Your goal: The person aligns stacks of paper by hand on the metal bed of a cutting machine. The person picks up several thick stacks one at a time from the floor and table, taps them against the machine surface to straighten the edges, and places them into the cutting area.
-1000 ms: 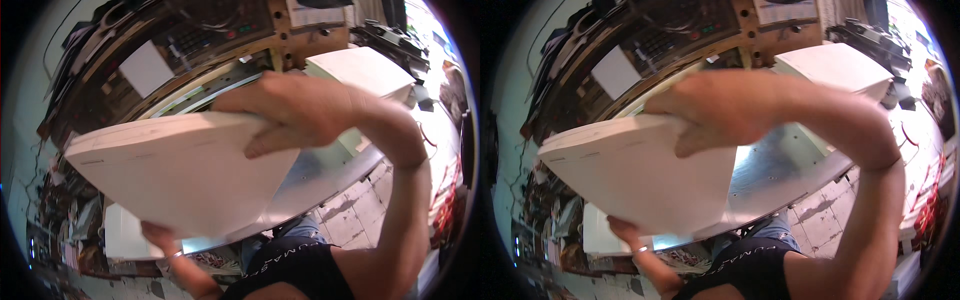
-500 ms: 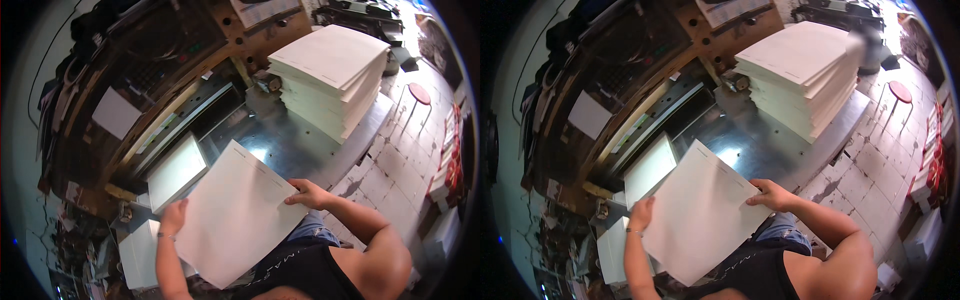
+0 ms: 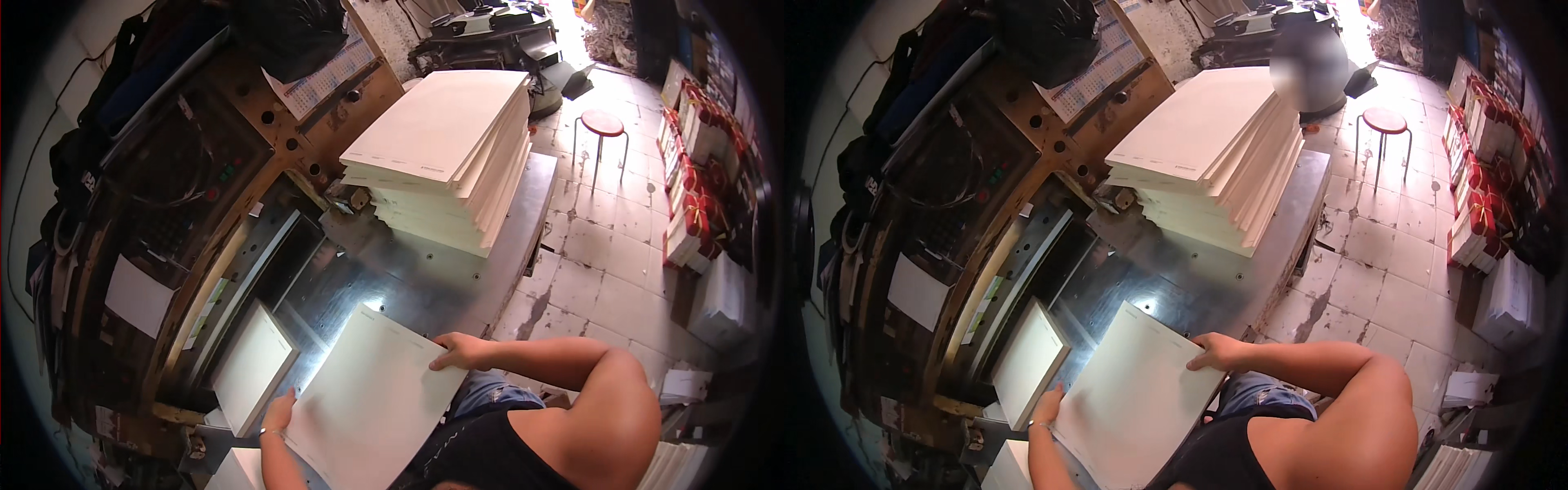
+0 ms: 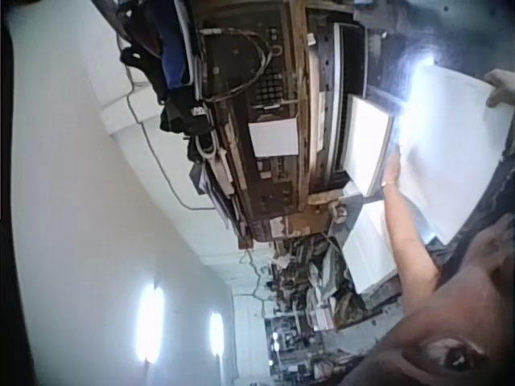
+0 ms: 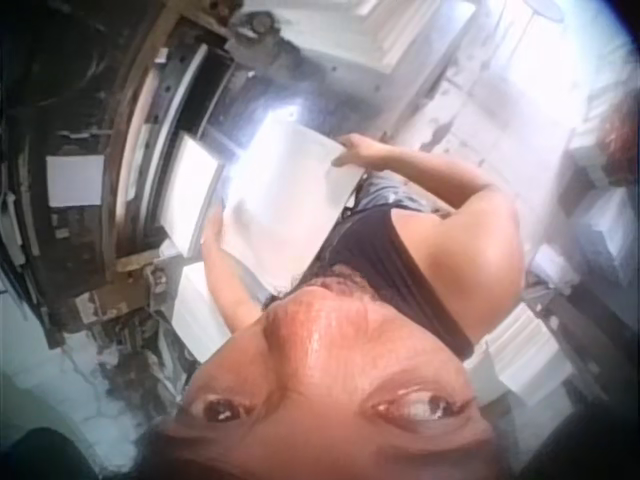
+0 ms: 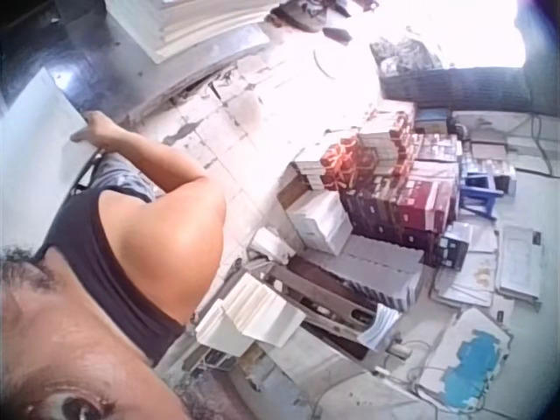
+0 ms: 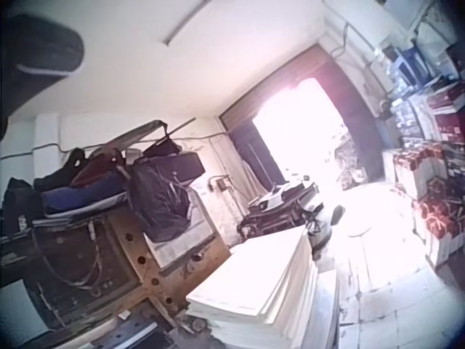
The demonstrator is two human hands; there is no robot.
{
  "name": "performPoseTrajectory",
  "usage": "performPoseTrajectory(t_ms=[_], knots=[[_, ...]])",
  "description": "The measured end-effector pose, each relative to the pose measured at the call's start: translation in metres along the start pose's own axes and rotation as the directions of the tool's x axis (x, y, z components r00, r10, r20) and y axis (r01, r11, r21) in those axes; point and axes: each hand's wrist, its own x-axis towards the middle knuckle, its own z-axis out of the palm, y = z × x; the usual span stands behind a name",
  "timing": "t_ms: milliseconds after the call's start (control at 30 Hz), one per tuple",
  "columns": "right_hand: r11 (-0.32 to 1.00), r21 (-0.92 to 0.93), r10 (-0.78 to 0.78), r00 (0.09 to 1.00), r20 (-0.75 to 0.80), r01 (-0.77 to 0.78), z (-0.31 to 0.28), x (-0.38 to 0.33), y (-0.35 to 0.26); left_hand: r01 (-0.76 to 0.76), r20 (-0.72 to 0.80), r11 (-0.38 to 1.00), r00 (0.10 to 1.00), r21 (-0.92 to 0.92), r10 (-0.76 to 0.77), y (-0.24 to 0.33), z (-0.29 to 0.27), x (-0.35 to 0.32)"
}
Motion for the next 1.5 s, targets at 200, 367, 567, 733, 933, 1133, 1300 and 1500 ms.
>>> performPoseTrajectory(t_ms=[200,367,567,733,933,1133,1300,1500], knots=[[0.999,-0.033,0.014,1.000,-0.025,-0.015,0.001,-0.003,-0.007,0.194,-0.115,0.968,0.970,-0.161,-0.214,-0.048,-0.039,-0.066],[0.998,0.015,0.055,0.998,-0.004,-0.055,0.004,-0.006,-0.014,-0.106,-0.648,0.873,0.714,-0.477,-0.267,-0.061,-0.064,-0.172],[0.989,0.143,0.031,0.994,0.109,-0.047,0.019,0.001,-0.018,-0.059,-0.854,0.854,0.110,-0.517,-0.509,-0.028,0.056,-0.294],[0.983,0.182,0.026,0.998,0.054,-0.035,0.040,0.012,-0.021,-0.501,-0.261,0.272,-0.094,-0.822,-0.961,0.037,0.195,-0.309],[0.994,0.066,0.075,0.981,0.182,-0.088,0.070,0.024,-0.018,-0.752,0.013,-0.502,0.550,-0.428,-0.835,0.107,0.225,-0.285],[0.994,0.065,0.072,0.979,0.191,-0.086,0.085,0.026,-0.015,-0.718,0.056,-0.486,0.533,-0.498,-0.845,0.118,0.188,-0.285],[0.997,0.071,-0.024,0.988,0.152,0.013,0.088,0.012,-0.019,-0.620,0.096,-0.415,0.480,-0.665,-0.872,0.125,0.179,-0.288],[0.992,0.127,-0.003,0.986,0.168,-0.018,0.087,0.002,-0.018,-0.592,0.086,-0.373,0.455,-0.714,-0.886,0.125,0.180,-0.288]])
